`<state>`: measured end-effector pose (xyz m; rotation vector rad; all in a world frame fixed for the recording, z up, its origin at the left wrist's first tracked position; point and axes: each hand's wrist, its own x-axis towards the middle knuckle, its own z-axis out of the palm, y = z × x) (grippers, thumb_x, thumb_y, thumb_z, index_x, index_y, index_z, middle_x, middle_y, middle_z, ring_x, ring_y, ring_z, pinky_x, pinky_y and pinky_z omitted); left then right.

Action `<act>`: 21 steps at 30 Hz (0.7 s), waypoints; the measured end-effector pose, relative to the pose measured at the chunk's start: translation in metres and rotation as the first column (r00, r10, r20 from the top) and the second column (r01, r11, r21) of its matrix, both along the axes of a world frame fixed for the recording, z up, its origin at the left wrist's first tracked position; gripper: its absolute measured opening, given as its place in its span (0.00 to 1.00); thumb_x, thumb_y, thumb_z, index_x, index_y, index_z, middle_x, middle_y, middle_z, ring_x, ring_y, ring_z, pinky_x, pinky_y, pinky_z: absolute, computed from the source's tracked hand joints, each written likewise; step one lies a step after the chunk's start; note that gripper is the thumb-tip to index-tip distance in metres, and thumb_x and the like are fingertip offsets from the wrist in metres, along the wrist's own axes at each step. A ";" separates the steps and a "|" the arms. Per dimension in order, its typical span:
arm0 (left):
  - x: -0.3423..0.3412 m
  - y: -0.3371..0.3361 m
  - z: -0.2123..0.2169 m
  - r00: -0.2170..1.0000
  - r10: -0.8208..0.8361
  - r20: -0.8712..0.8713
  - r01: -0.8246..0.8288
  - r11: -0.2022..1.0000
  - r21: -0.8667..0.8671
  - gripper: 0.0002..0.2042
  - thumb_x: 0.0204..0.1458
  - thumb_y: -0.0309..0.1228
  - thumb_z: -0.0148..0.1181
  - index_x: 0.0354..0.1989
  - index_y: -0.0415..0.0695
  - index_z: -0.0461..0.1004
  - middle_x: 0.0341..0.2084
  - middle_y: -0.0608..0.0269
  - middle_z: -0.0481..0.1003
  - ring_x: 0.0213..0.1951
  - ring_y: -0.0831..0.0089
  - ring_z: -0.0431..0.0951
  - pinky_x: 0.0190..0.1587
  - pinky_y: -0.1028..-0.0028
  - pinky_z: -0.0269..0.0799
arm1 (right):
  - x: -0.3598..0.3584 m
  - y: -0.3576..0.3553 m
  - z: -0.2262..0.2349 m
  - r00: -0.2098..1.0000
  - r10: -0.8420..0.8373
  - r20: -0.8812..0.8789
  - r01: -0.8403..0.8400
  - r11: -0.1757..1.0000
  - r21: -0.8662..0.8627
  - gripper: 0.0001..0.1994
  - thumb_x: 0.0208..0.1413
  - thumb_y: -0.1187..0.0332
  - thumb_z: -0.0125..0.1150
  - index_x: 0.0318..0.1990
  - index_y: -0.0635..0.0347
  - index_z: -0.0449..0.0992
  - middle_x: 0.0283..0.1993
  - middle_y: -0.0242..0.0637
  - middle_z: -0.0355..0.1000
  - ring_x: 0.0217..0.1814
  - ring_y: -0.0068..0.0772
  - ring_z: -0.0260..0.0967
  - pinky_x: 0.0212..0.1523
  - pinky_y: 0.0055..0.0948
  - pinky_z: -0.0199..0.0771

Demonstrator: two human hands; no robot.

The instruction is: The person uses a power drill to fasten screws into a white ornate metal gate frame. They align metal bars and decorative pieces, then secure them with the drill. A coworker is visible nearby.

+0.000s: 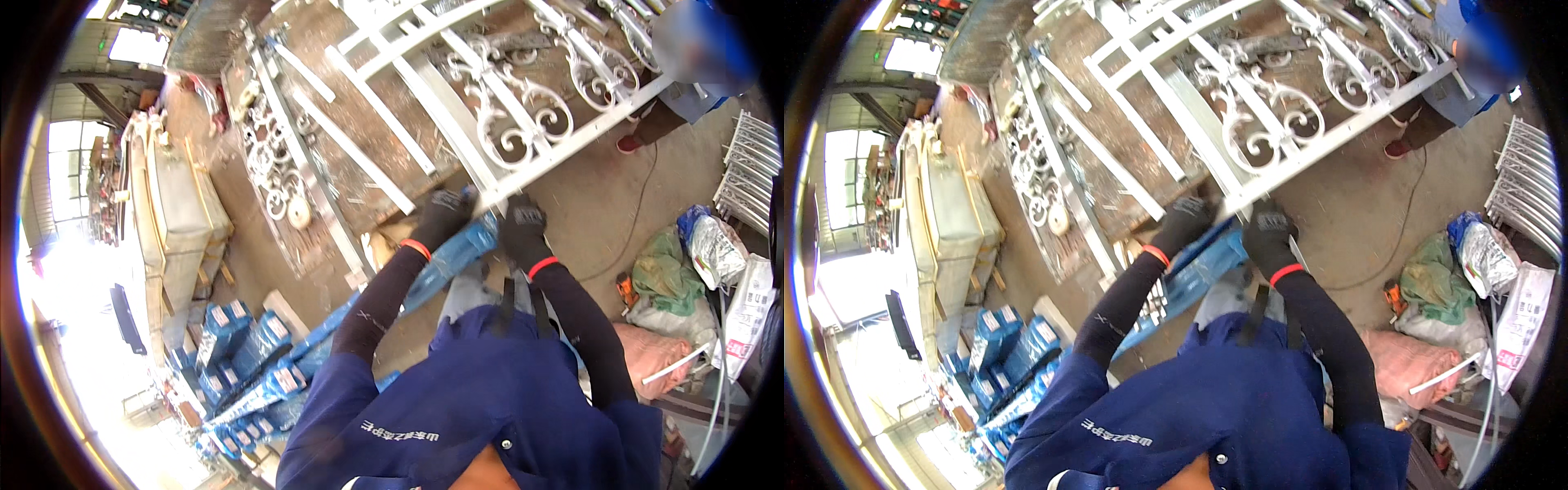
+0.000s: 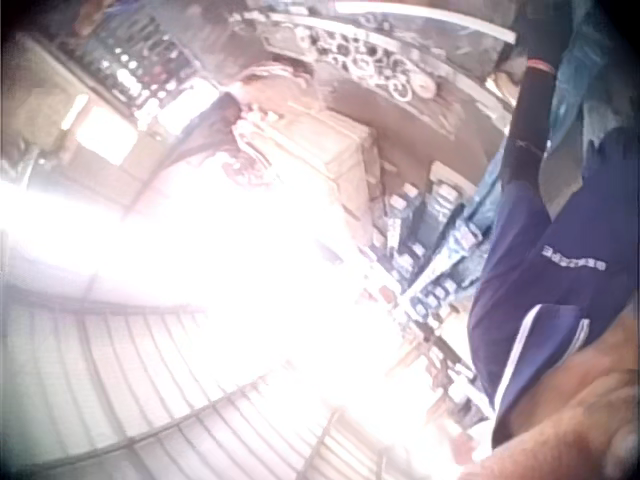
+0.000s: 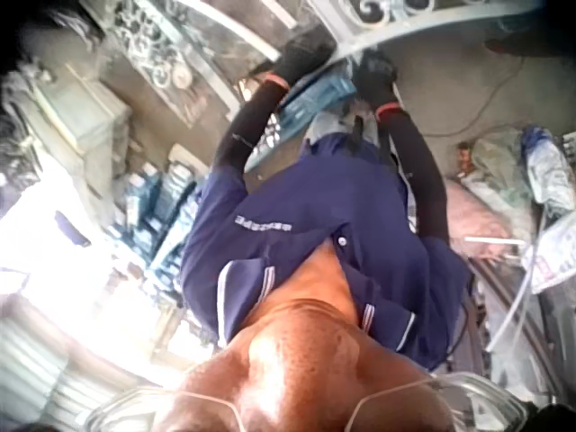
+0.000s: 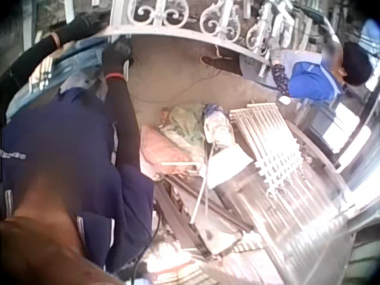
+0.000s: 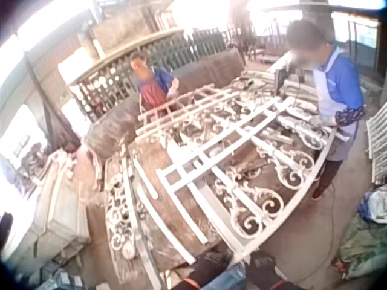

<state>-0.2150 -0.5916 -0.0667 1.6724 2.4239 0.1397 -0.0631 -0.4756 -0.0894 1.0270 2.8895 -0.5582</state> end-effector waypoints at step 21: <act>-0.453 0.119 -0.021 0.934 0.298 -0.196 -0.298 0.954 0.029 0.25 0.40 0.40 0.60 0.48 0.44 0.69 0.40 0.48 0.76 0.45 0.54 0.76 0.47 0.61 0.71 | 0.009 -0.005 0.032 0.980 -0.047 0.194 0.091 0.971 -0.223 0.27 0.42 0.53 0.63 0.44 0.65 0.67 0.36 0.50 0.64 0.39 0.52 0.64 0.36 0.50 0.63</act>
